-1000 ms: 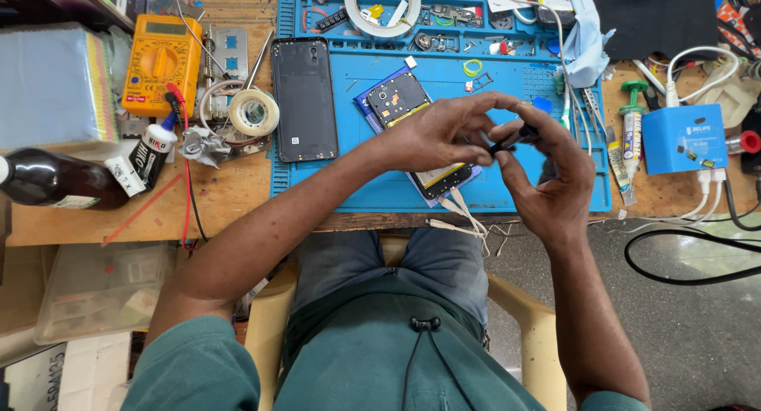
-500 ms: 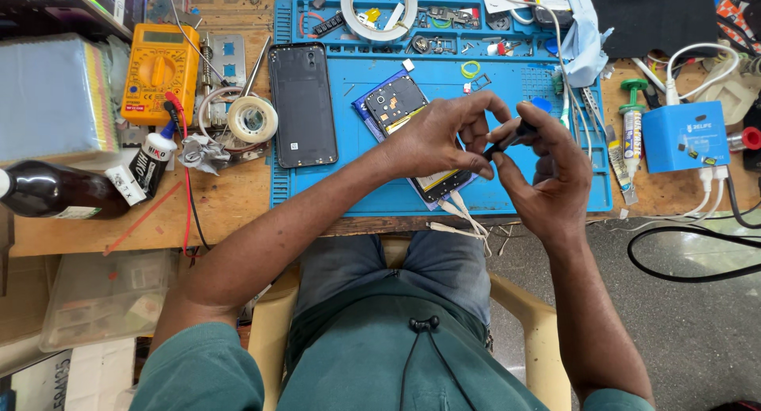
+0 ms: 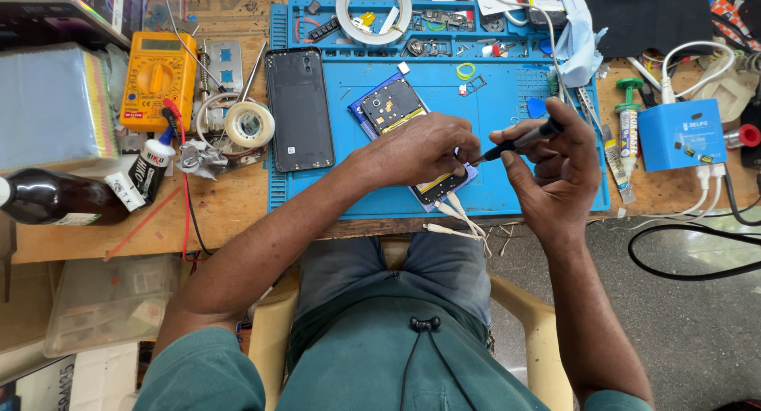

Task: The person uses a precision screwdriver to remove screws from the bottom edge of a disassembled smartphone. They then use a metal pry tool to gently lift and separate the phone's frame from the internal components. The person continues to unscrew and pry along the edges of the device.

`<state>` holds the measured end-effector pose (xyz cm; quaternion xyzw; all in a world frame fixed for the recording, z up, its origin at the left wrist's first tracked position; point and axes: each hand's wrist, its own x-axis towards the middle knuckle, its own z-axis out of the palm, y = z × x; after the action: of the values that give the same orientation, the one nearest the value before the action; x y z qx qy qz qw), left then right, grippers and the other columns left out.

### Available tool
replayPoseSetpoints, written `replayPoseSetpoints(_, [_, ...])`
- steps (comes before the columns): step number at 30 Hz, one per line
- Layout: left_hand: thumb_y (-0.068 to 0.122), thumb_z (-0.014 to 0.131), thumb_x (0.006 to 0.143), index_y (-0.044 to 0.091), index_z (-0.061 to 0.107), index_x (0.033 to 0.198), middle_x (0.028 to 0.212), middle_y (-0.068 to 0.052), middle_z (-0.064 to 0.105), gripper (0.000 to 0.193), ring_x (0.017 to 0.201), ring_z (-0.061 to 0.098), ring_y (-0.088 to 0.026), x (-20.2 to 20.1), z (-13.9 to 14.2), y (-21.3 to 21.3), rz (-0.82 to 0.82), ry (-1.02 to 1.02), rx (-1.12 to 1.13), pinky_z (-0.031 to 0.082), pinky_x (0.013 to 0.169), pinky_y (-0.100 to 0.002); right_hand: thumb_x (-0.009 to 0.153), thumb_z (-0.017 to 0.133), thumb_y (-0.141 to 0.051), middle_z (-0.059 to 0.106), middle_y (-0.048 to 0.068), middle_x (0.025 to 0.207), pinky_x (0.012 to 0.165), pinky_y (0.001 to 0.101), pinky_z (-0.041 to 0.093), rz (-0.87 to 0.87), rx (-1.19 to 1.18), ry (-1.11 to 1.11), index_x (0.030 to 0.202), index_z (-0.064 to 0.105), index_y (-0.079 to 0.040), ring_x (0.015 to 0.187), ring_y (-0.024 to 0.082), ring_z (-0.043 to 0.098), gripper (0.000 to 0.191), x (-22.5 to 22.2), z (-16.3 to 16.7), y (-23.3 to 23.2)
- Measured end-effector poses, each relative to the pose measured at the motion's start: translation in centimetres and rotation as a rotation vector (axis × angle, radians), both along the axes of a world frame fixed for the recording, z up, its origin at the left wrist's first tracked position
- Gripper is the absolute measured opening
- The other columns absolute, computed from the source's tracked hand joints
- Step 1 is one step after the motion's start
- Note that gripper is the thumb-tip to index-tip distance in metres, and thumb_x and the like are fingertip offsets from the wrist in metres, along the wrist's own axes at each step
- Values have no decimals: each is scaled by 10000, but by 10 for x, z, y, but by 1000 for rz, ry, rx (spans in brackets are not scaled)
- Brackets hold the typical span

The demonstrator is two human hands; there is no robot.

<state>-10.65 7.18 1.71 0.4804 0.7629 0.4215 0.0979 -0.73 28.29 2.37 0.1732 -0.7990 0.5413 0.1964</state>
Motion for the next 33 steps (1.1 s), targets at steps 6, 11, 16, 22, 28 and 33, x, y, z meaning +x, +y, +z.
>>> replayPoseSetpoints(6, [86, 753, 855, 80, 738, 908, 899, -73, 702, 55, 874, 717, -294, -7, 0, 13, 86, 76, 35, 560, 751, -434, 1091, 662, 194, 664, 181, 1238, 942, 260, 616, -79, -90, 111, 1591, 295, -94, 1146, 220, 718, 684, 1, -3, 5])
replayPoseSetpoints(11, [58, 731, 852, 92, 756, 857, 912, -88, 685, 43, 936, 697, -324, -21, -8, 37, 125, 282, -44, 551, 775, -467, 1148, 683, 167, 644, 158, 1212, 897, 242, 616, -158, -89, 161, 1623, 289, -117, 1110, 201, 692, 679, 6, -8, 11])
replayPoseSetpoints(16, [46, 741, 834, 128, 798, 1008, 1012, -77, 707, 201, 1010, 676, -301, -25, -8, 28, 63, 308, -44, 554, 869, -446, 1099, 690, 163, 675, 180, 1254, 1010, 304, 640, 6, -105, 134, 1602, 346, -102, 1154, 221, 699, 665, 15, -18, 4])
replayPoseSetpoints(22, [140, 807, 825, 122, 790, 1105, 1164, -60, 704, 281, 1136, 624, -261, 6, 6, -33, 104, 242, -96, 517, 987, -405, 1033, 712, 144, 687, 206, 1227, 969, 321, 645, 74, -12, 128, 1586, 404, -74, 1162, 244, 723, 669, 14, -18, -8])
replayPoseSetpoints(28, [157, 828, 832, 72, 779, 1103, 1180, -66, 693, 288, 1179, 625, -261, 35, 6, -56, 143, 263, -33, 521, 1015, -403, 1038, 723, 125, 699, 192, 1210, 961, 311, 643, 64, 45, 100, 1572, 422, -58, 1151, 226, 729, 639, 9, -12, -16])
replayPoseSetpoints(33, [138, 820, 818, 84, 785, 1082, 1202, -68, 689, 272, 1194, 622, -256, 36, -2, -55, 164, 278, -19, 521, 1016, -396, 1039, 748, 91, 709, 174, 1198, 938, 301, 654, 37, 85, 98, 1560, 436, -66, 1135, 217, 737, 627, 9, -8, -18])
